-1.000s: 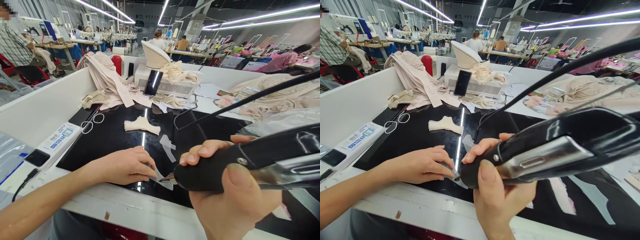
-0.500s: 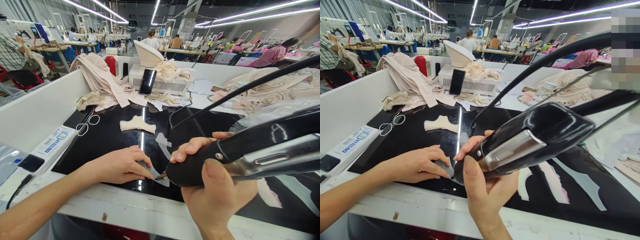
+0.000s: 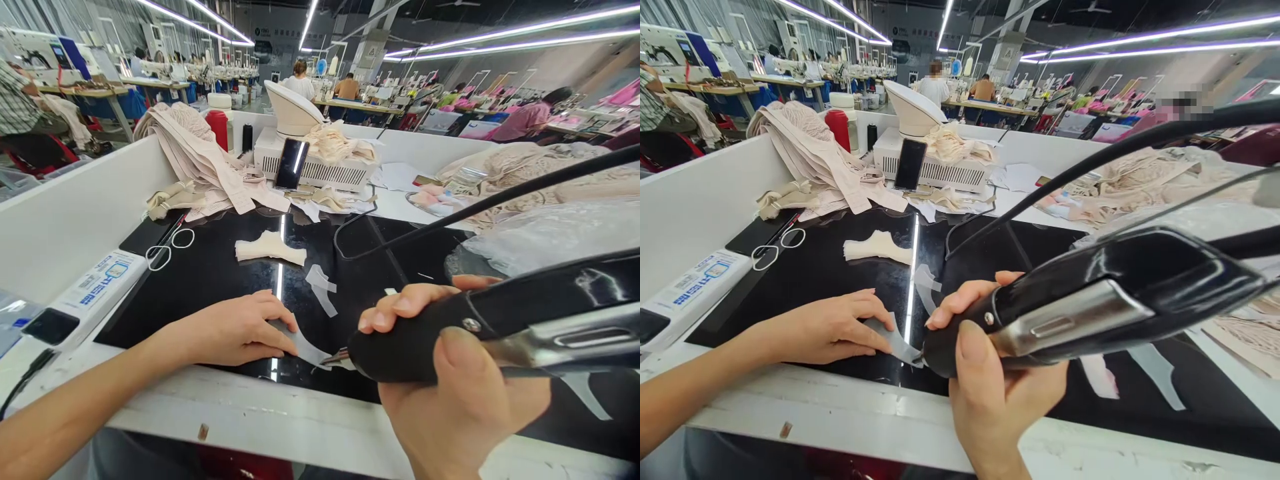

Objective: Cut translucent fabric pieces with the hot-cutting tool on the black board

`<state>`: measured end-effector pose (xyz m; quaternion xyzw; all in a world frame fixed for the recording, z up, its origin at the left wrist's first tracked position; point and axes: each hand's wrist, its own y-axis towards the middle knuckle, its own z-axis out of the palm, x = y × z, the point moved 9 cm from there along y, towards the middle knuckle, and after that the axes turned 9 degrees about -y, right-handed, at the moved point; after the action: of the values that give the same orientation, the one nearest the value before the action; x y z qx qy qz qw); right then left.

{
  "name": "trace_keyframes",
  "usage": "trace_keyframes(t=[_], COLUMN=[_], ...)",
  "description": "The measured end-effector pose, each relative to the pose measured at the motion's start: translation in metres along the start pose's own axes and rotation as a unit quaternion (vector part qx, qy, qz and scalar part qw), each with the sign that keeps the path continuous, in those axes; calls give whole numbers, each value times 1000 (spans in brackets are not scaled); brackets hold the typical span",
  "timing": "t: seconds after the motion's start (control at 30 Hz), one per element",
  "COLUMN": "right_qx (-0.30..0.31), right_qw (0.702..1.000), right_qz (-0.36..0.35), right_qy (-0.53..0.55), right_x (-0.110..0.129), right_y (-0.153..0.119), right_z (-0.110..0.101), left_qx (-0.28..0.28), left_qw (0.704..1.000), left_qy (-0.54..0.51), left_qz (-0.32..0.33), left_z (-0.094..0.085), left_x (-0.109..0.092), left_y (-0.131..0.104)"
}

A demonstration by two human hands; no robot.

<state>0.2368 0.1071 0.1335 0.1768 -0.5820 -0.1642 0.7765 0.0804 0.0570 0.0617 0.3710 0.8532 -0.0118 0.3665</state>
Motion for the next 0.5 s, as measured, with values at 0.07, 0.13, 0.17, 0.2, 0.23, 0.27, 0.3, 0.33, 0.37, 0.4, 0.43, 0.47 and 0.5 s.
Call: trace_keyframes(t=[0.07,0.13,0.17,0.2,0.23,0.27,0.3,0.33,0.37,0.4,0.43,0.47,0.5], right_qx=[1,2,1,2,4,8,11,15,17,16,12,8,5], right_qw=[1000,1000,1000,1000,1000,1000,999,1000,1000,1000,1000,1000,999], right_qz=[0,0,-2,-5,-8,-10,-9,-7,-1,1,-1,-6,-13], right_qy=[-5,-11,-15,-21,-25,-29,-28,-25,-21,-18,-19,-25,-36], right_x=[-1,-2,-2,-2,-2,-2,-2,-2,-2,-2,-2,-1,0], right_y=[-1,-2,-3,-3,-3,-3,-3,-3,-3,-2,-1,1,2], right_z=[-2,-2,-2,-2,-2,-2,-1,-1,-2,-2,-4,-5,-6], left_qx=[1,1,1,1,2,3,1,-6,-21,-43,-69,-98,-121], left_qw=[1000,1000,1000,1000,1000,1000,1000,1000,999,998,995,992,987], left_qy=[1,0,0,-1,-2,-4,-10,-18,-26,-30,-27,-17,-1], left_qz=[-1,-2,-4,-4,-5,-5,-9,-17,-28,-44,-63,-84,-103], left_z=[0,-1,-1,-1,-1,0,0,-1,-3,-6,-9,-13,-15], left_x=[0,0,0,0,-1,-1,-1,0,3,6,11,17,22], left_y=[0,0,0,0,0,0,0,0,0,-1,-1,-2,-4])
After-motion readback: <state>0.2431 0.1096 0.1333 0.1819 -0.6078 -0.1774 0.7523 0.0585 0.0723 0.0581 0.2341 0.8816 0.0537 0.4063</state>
